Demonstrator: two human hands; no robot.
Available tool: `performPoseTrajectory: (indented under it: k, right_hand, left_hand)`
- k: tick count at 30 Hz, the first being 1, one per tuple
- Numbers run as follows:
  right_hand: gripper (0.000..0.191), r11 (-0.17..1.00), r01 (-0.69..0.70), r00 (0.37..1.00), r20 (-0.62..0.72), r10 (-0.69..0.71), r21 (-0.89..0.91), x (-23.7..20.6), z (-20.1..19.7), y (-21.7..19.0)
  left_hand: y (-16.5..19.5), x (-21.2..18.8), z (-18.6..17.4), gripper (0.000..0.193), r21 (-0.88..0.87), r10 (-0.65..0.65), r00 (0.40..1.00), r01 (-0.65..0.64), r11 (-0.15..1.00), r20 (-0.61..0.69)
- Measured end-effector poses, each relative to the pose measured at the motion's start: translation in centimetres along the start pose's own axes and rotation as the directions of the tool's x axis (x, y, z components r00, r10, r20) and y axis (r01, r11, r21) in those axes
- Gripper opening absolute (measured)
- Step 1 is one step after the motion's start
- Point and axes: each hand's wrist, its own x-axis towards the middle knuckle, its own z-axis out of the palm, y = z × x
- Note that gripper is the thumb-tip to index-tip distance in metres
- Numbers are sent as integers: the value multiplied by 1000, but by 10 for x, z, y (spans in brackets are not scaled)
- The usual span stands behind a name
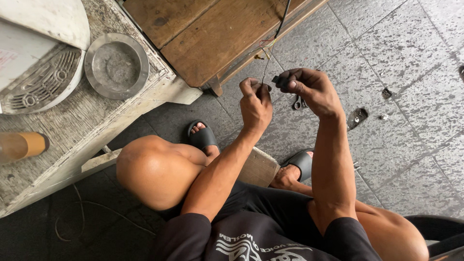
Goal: The person sits on the floor and twists together several exposed wire ends from a motorcycle headlight assembly. They then wrap the twisted connections with black electrical tape to insulate them.
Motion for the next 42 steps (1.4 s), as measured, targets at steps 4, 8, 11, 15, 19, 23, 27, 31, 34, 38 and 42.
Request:
performPoseTrajectory:
  k: [4,8,11,15,19,23,27,31,34,38,42]
  right_hand:
    - [33,993,-27,999,-37,23,-114,5,8,7]
    - [34,988,-54,997,-59,46,-145,8,9,13]
    - [35,983,-65,996,-64,55,-170,11,9,16]
    - [37,972,-90,994,-75,75,-217,14,12,17]
    - [38,966,-115,991,-90,96,-233,14,15,13]
    - [38,928,-242,967,-146,207,-282,13,15,9]
    - [40,967,-93,995,-64,80,-237,12,14,12]
    - [31,946,-53,997,-63,34,-321,12,9,11]
    - [26,913,12,999,-40,-31,-408,11,7,9]
    - [23,846,83,995,-3,-99,-526,11,11,8]
    - [20,855,23,993,-88,-80,-519,14,19,15]
  left_hand:
    - [-2,-2,-2,27,54,40,999,-42,998,30]
    - [-3,-4,-3,25,133,80,995,-87,987,58]
    - [-4,-3,-2,25,199,136,988,-149,969,75]
    - [-3,-3,-2,29,194,200,978,-207,959,57]
    - [-3,-3,-2,31,122,152,986,-159,980,63]
    - [-2,1,1,26,74,-63,996,58,996,67]
    - [4,10,-3,17,-16,-136,986,138,990,92]
    - [13,17,-13,17,-38,-151,977,158,987,151]
    - [17,21,-19,16,-69,-226,945,249,966,238]
    - [12,27,-17,18,0,-216,945,223,975,244]
    - [3,25,-5,17,95,-99,977,82,992,188]
